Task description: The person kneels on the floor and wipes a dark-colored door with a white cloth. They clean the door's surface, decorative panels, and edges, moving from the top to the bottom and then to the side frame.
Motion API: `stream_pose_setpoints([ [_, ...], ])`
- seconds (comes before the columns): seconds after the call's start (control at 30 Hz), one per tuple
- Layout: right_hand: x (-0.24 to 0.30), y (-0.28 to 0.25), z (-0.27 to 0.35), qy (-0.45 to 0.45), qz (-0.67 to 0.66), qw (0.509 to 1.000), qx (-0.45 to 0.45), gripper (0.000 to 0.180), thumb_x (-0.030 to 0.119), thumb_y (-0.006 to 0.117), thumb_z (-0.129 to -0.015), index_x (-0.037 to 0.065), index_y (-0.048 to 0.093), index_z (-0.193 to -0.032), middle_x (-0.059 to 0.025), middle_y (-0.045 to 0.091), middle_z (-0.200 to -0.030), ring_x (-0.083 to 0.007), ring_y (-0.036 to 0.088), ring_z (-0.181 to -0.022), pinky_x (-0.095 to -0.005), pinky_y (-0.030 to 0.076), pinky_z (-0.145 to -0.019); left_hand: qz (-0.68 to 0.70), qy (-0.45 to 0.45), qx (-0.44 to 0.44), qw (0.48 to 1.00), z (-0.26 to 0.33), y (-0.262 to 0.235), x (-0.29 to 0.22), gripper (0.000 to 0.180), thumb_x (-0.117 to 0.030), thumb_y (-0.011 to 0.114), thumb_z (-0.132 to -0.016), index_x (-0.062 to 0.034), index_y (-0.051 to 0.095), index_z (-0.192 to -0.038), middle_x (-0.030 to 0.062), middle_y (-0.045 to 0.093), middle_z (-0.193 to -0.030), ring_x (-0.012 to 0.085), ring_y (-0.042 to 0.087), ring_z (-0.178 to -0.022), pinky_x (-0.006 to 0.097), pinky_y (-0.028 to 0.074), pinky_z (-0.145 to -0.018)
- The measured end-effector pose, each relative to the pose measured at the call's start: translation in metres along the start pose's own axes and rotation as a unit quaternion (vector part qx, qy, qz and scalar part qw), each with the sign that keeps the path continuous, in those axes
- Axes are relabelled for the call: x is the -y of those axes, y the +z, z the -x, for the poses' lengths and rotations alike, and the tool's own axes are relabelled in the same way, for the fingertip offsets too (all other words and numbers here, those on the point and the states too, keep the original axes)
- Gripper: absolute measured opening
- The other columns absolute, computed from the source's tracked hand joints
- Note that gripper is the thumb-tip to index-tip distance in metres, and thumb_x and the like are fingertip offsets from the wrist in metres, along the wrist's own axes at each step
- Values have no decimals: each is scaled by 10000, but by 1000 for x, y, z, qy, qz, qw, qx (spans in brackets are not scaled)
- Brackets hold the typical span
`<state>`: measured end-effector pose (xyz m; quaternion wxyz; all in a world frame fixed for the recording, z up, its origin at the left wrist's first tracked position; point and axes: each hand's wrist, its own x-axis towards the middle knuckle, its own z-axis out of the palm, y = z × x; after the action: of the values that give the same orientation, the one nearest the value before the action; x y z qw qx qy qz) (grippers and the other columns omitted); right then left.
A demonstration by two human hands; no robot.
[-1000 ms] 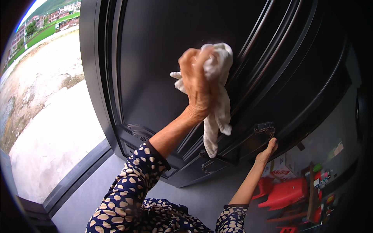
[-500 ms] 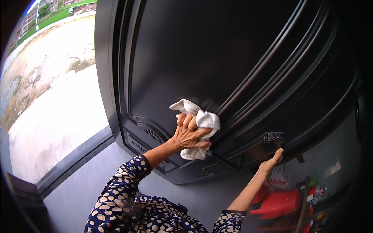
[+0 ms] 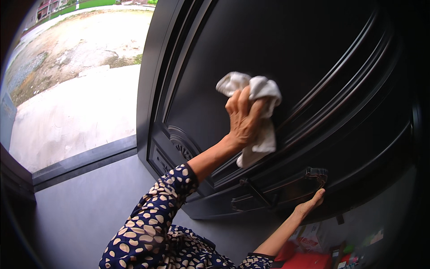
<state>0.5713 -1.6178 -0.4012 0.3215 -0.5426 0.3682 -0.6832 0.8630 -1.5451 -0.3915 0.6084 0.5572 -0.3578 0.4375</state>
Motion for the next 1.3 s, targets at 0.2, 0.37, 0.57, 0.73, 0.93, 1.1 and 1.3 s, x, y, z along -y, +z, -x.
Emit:
stream_pose_setpoints([
  [0.2,8,-2,2,-39,1,996,77,617,493,477,-882,-57,532,-1157,-143,534,-1164,-206,522,-1024,-307,425,-891,5,-29,-13,999,-2,14,-27,679,-350,648,-702,-123,404,-1293,200,294,-1321,357,286,-1200,483,208,-948],
  [0.37,-1,-6,-3,-47,-6,997,62,652,466,432,-907,-94,445,-1243,-195,434,-1303,-222,441,-1174,-309,348,-999,-61,-35,-38,997,45,4,17,684,-262,722,-609,-164,458,-1233,144,365,-1246,305,367,-1119,430,276,-890],
  [0.57,2,-4,-2,-46,-26,997,54,688,447,440,-908,-116,359,-1295,-223,293,-1410,-243,310,-1300,-315,226,-1087,-125,-84,-4,989,123,-22,80,775,-125,734,-584,-153,387,-1275,161,371,-1233,343,360,-1154,443,290,-924],
  [0.73,-5,-2,-4,-45,-24,998,-22,638,434,448,-910,-97,423,-1262,-204,386,-1350,-229,400,-1227,-309,303,-1044,-156,-92,69,981,196,-52,129,792,-97,726,-564,-151,373,-1270,172,370,-1227,366,376,-1147,460,305,-944],
  [0.93,-39,-26,-30,-64,-33,996,-47,612,408,440,-916,-77,407,-1288,-195,333,-1401,-238,336,-1288,-325,226,-1086,-136,-110,148,973,219,-77,173,644,-64,686,-621,-141,407,-1197,165,397,-1193,367,411,-1105,461,345,-932],
  [1.1,-38,-33,-35,-88,-5,995,-56,612,423,413,-921,-56,401,-1302,-188,324,-1407,-248,334,-1284,-346,236,-1079,-49,-88,38,994,95,-47,144,666,-17,671,-656,-150,394,-1247,185,384,-1173,391,392,-1095,496,325,-916],
  [1.3,-37,-21,-32,6,-57,995,-87,614,461,326,-931,60,296,-1394,-126,182,-1483,-224,200,-1358,-355,129,-1121,-30,21,-56,998,-45,-21,124,513,-131,698,-655,-176,504,-1127,150,352,-1287,348,339,-1163,452,287,-923],
])
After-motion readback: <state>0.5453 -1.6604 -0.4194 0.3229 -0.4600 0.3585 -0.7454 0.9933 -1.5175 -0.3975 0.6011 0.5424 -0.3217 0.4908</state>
